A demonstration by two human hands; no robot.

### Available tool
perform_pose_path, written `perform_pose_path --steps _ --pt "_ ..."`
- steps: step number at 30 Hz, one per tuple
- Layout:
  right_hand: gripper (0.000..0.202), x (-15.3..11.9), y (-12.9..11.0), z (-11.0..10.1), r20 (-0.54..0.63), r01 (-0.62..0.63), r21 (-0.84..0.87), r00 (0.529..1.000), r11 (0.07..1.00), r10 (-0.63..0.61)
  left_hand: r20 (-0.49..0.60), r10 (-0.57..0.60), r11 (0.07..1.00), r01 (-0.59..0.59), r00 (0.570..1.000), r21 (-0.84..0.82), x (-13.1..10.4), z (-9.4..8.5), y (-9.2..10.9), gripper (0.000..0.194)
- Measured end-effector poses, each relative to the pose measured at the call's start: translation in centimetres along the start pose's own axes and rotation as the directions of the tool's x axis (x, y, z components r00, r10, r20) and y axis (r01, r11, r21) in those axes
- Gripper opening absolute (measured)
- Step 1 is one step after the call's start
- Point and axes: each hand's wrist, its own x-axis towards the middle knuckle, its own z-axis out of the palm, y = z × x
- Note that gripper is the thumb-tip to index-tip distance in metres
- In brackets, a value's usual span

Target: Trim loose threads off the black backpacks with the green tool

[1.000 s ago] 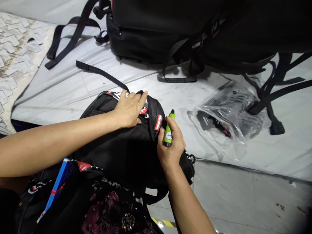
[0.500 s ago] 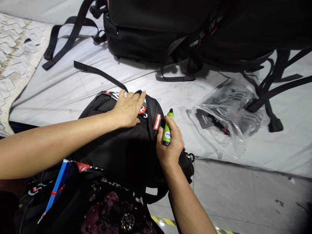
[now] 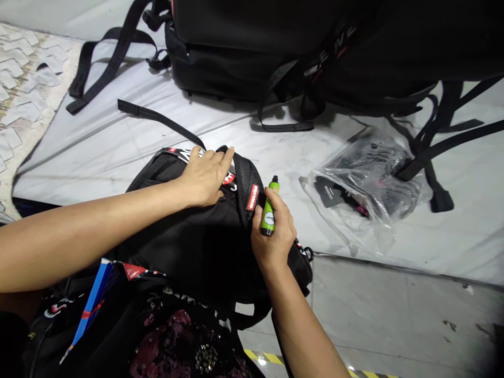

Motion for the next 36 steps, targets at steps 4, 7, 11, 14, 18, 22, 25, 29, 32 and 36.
perform_pose_path --steps 4,7,11,14,18,22,25,29,32,36 --pt "0.038 0.0 0.0 0.0 -0.010 0.020 -0.013 1.000 1.000 -0.020 -0.049 0.012 1.000 -0.013 0.999 -0.009 -0.1 0.4 -0.2 0.100" --pt "0.038 0.0 0.0 0.0 -0.012 0.028 -0.009 1.000 1.000 -0.028 -0.107 0.017 1.000 -0.016 0.994 0.010 -0.2 0.9 -0.2 0.098" --pt "0.039 0.0 -0.1 0.0 -0.007 0.036 -0.004 0.999 0.999 -0.036 -0.180 0.078 0.997 -0.079 0.981 0.002 -0.5 1.6 -0.6 0.092" --pt "0.040 0.0 0.0 0.0 -0.014 0.047 -0.011 0.999 0.999 -0.047 -0.206 0.121 0.992 -0.127 0.971 -0.016 -0.6 1.8 -1.0 0.090" --pt "0.041 0.0 0.1 0.1 -0.019 0.051 -0.022 0.998 0.998 -0.051 -0.223 0.134 0.990 -0.141 0.966 -0.015 -0.6 1.8 -1.1 0.092" --pt "0.040 0.0 0.1 0.1 -0.012 0.048 -0.019 0.999 0.999 -0.048 -0.226 0.122 0.991 -0.130 0.966 -0.019 -0.7 1.7 -0.9 0.092" --pt "0.041 0.0 0.1 0.0 -0.009 0.043 -0.019 0.999 0.999 -0.043 -0.218 0.130 0.990 -0.139 0.967 -0.027 -0.8 1.7 -0.9 0.090" --pt "0.040 0.0 0.0 0.0 -0.011 0.045 -0.026 0.999 0.999 -0.045 -0.222 0.131 0.990 -0.141 0.966 -0.031 -0.7 1.7 -0.9 0.090" --pt "0.039 0.0 0.0 0.1 -0.015 0.045 -0.019 0.999 0.999 -0.046 -0.224 0.109 0.992 -0.119 0.968 -0.032 -0.7 1.7 -0.8 0.093" --pt "0.039 0.0 0.0 0.1 -0.010 0.040 -0.016 0.999 0.999 -0.040 -0.215 0.116 0.991 -0.126 0.970 -0.035 -0.7 1.6 -0.9 0.089"
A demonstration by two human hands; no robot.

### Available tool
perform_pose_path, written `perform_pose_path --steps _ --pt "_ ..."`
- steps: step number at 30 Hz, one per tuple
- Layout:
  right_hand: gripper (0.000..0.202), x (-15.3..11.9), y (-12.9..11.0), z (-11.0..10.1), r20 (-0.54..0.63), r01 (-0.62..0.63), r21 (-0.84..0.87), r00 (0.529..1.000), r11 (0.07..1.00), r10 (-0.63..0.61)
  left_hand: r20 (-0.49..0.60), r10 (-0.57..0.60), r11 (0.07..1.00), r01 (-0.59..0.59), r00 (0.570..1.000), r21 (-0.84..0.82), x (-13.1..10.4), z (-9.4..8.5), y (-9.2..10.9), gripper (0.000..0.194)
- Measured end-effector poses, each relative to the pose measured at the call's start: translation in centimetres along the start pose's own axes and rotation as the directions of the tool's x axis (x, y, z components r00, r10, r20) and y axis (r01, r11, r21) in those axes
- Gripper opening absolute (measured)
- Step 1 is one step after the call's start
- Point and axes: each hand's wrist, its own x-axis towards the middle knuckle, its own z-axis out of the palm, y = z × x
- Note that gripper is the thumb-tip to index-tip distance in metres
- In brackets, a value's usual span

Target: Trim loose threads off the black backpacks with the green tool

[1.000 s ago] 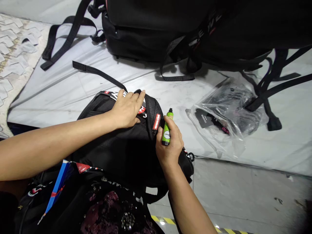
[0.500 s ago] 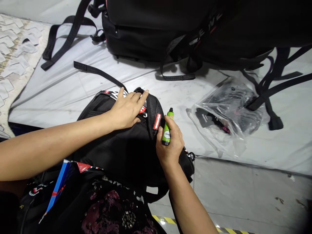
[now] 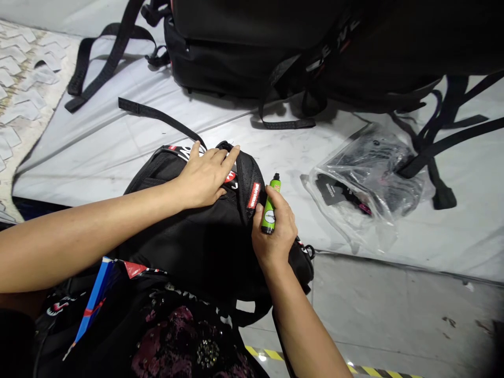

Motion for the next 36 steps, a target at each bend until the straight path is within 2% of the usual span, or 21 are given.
perform_pose_path --steps 11,15,17,19,21,23,24,26,27,29,33,34,36 --pt "0.040 0.0 0.0 0.0 0.001 0.002 -0.011 1.000 1.000 -0.002 0.044 -0.007 1.000 0.007 0.999 -0.008 0.0 -0.4 0.0 0.089" --pt "0.040 0.1 0.0 0.0 -0.013 0.011 -0.006 1.000 1.000 -0.011 0.113 0.039 0.997 -0.031 0.993 -0.070 0.1 -0.8 -0.7 0.090" --pt "0.040 0.1 -0.1 -0.1 -0.015 0.014 -0.007 1.000 1.000 -0.014 0.101 0.058 0.994 -0.048 0.993 -0.098 0.0 -0.8 -1.1 0.090" --pt "0.039 0.1 -0.1 -0.2 -0.013 0.014 -0.012 1.000 1.000 -0.014 0.017 0.078 0.988 -0.075 0.997 -0.136 -0.3 -0.7 -1.4 0.078" --pt "0.039 0.1 -0.1 -0.3 -0.013 0.012 -0.022 1.000 1.000 -0.012 -0.149 0.106 0.975 -0.132 0.983 -0.181 -0.9 -0.4 -1.6 0.055" --pt "0.038 0.0 -0.1 -0.5 -0.012 0.010 -0.030 1.000 1.000 -0.011 -0.337 0.116 0.961 -0.191 0.934 -0.201 -1.5 -0.3 -1.7 0.032" --pt "0.038 0.0 -0.1 -0.6 -0.011 0.011 -0.029 1.000 1.000 -0.011 -0.413 0.115 0.958 -0.211 0.904 -0.196 -1.9 -0.3 -1.7 0.028" --pt "0.038 -0.1 0.0 -0.6 -0.013 0.007 -0.021 1.000 1.000 -0.008 -0.504 0.105 0.959 -0.221 0.857 -0.177 -2.4 -0.4 -1.6 0.028" --pt "0.038 -0.1 0.0 -0.7 -0.016 0.006 -0.014 1.000 1.000 -0.006 -0.521 0.103 0.962 -0.218 0.847 -0.165 -2.6 -0.6 -1.6 0.029" --pt "0.038 -0.1 0.0 -0.7 -0.020 0.000 -0.007 1.000 1.000 0.000 -0.507 0.115 0.967 -0.212 0.854 -0.139 -2.7 -0.9 -1.7 0.028" --pt "0.037 -0.1 0.0 -0.6 -0.018 0.000 -0.008 1.000 1.000 0.000 -0.361 0.152 0.976 -0.197 0.920 -0.089 -2.3 -1.4 -2.0 0.012" --pt "0.037 -0.1 0.0 -0.6 -0.017 0.002 -0.008 1.000 1.000 -0.002 -0.310 0.164 0.978 -0.196 0.936 -0.073 -2.0 -1.6 -2.0 0.021" --pt "0.037 -0.1 0.0 -0.6 -0.016 0.005 -0.010 1.000 1.000 -0.006 -0.195 0.185 0.980 -0.195 0.963 -0.035 -1.4 -1.7 -2.1 0.055"
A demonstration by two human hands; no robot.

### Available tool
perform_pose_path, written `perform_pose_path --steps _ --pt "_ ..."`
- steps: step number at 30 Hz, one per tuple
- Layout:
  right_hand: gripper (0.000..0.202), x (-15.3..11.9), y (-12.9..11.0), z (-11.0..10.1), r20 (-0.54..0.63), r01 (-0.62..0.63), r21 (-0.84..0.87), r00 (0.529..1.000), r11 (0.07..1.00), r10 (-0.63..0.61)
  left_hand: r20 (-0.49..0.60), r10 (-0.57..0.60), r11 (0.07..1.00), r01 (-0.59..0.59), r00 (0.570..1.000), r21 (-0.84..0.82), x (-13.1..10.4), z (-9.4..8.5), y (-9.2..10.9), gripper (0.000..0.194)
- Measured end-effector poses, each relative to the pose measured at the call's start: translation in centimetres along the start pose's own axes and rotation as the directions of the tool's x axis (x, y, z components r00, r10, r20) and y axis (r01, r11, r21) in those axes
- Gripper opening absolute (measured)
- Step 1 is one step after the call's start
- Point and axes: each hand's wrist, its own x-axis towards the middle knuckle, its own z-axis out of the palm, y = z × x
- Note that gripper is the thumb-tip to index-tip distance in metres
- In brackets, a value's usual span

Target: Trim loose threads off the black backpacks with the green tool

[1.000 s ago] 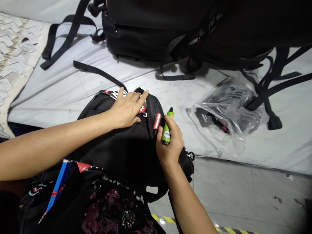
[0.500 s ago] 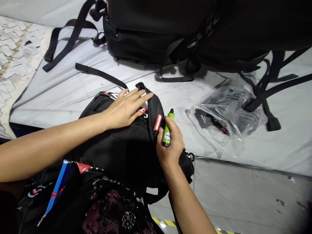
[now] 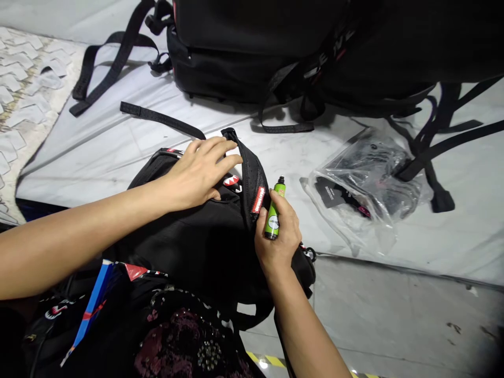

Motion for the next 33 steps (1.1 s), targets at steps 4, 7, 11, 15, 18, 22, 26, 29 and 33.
perform_pose_path --steps 4,7,11,15,18,22,26,29,33 --pt "0.037 0.1 0.0 0.2 0.018 -0.008 -0.011 1.000 1.000 0.008 0.156 -0.043 0.997 0.032 0.987 0.071 1.2 0.2 0.1 0.079" --pt "0.037 0.2 0.1 0.4 0.011 -0.001 -0.012 1.000 1.000 0.001 0.183 -0.099 0.990 0.079 0.978 0.117 1.9 0.5 0.6 0.080" --pt "0.040 0.2 0.1 0.7 0.020 -0.012 -0.010 1.000 1.000 0.013 0.183 -0.150 0.981 0.124 0.972 0.148 2.1 1.0 1.2 0.084" --pt "0.041 0.2 0.0 0.6 0.030 0.000 -0.015 1.000 1.000 0.001 0.163 -0.140 0.984 0.119 0.977 0.130 1.6 1.4 1.1 0.075" --pt "0.041 0.2 -0.1 0.5 0.034 0.007 -0.022 0.999 1.000 -0.006 0.148 -0.104 0.992 0.091 0.984 0.090 1.2 1.4 0.8 0.061" --pt "0.041 0.2 0.0 0.5 0.031 0.008 -0.021 1.000 1.000 -0.007 0.158 -0.082 0.995 0.072 0.984 0.070 1.3 1.4 0.6 0.064" --pt "0.043 0.2 0.0 0.6 0.035 -0.001 -0.006 0.999 1.000 0.001 0.093 -0.082 0.992 0.073 0.992 0.102 1.3 2.0 0.7 0.062" --pt "0.042 0.2 -0.1 0.6 0.024 0.010 -0.003 1.000 1.000 -0.010 -0.007 -0.045 0.999 0.045 0.999 0.029 0.8 2.6 0.4 0.038" --pt "0.039 0.2 -0.1 0.5 0.013 0.002 0.001 1.000 1.000 -0.002 -0.205 -0.081 0.976 0.036 0.975 -0.216 0.5 2.7 0.0 0.031"
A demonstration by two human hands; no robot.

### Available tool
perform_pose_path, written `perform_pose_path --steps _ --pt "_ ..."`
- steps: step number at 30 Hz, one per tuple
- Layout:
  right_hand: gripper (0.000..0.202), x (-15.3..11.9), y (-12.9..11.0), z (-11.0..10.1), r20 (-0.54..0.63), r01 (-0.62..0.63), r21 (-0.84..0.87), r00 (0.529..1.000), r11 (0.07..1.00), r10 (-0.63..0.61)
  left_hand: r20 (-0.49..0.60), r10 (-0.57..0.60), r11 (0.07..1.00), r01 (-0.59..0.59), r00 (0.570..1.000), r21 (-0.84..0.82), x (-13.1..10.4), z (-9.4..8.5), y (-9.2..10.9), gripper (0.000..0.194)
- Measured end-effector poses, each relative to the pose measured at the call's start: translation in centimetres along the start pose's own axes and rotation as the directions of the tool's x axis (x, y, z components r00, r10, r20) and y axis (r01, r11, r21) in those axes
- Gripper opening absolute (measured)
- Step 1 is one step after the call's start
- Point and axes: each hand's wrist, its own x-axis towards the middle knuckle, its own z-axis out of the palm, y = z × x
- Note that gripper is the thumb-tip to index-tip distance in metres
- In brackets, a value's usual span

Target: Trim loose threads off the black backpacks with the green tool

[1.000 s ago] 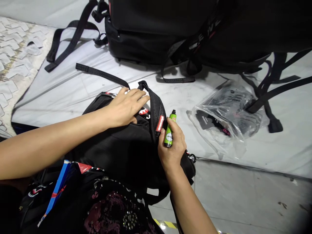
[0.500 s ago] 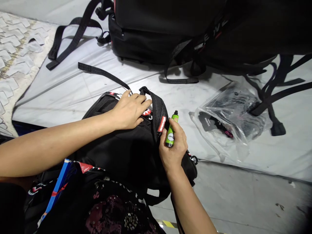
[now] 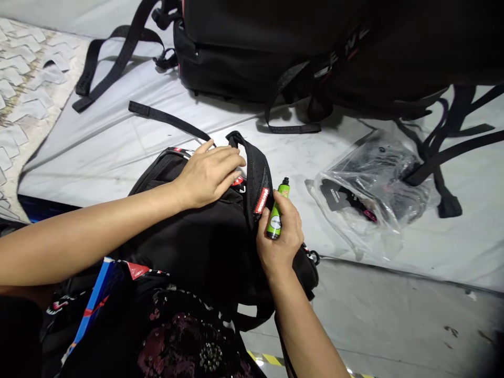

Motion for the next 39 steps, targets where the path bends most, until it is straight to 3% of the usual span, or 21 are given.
perform_pose_path --steps 4,7,11,14,17,22,27,39 --pt "0.037 0.0 0.2 0.1 -0.010 -0.003 -0.008 1.000 1.000 0.003 -0.235 -0.140 0.966 0.081 0.962 -0.246 0.4 -0.6 0.4 0.028" --pt "0.037 -0.1 0.3 0.1 -0.017 -0.003 -0.022 1.000 1.000 0.003 -0.284 -0.157 0.967 0.088 0.946 -0.240 0.3 -1.3 1.2 0.027" --pt "0.037 -0.1 0.5 0.0 -0.023 -0.003 -0.013 1.000 1.000 0.003 -0.220 -0.061 0.995 0.076 0.974 0.061 -1.5 -2.5 2.3 0.029" --pt "0.038 -0.1 0.6 0.0 -0.032 0.007 -0.002 0.999 1.000 -0.007 -0.120 0.029 0.957 0.007 0.992 0.291 -3.7 -3.0 2.7 0.029" --pt "0.039 -0.1 0.7 0.1 -0.025 0.004 -0.007 1.000 1.000 -0.004 -0.031 0.000 0.917 0.012 1.000 0.400 -5.6 -2.5 3.0 0.026" --pt "0.039 -0.2 0.6 0.0 -0.019 -0.018 -0.002 1.000 1.000 0.018 -0.128 -0.070 0.905 0.117 0.989 0.409 -6.9 -0.7 3.4 0.027" --pt "0.040 -0.2 0.8 0.1 -0.030 -0.019 0.020 0.999 1.000 0.020 -0.201 -0.035 0.938 0.102 0.979 0.330 -7.1 0.3 3.6 0.006" --pt "0.045 -0.2 0.6 -0.3 0.047 -0.019 0.029 0.999 0.999 0.018 -0.027 -0.004 0.930 0.014 1.000 0.367 -7.1 -0.1 4.7 0.003"
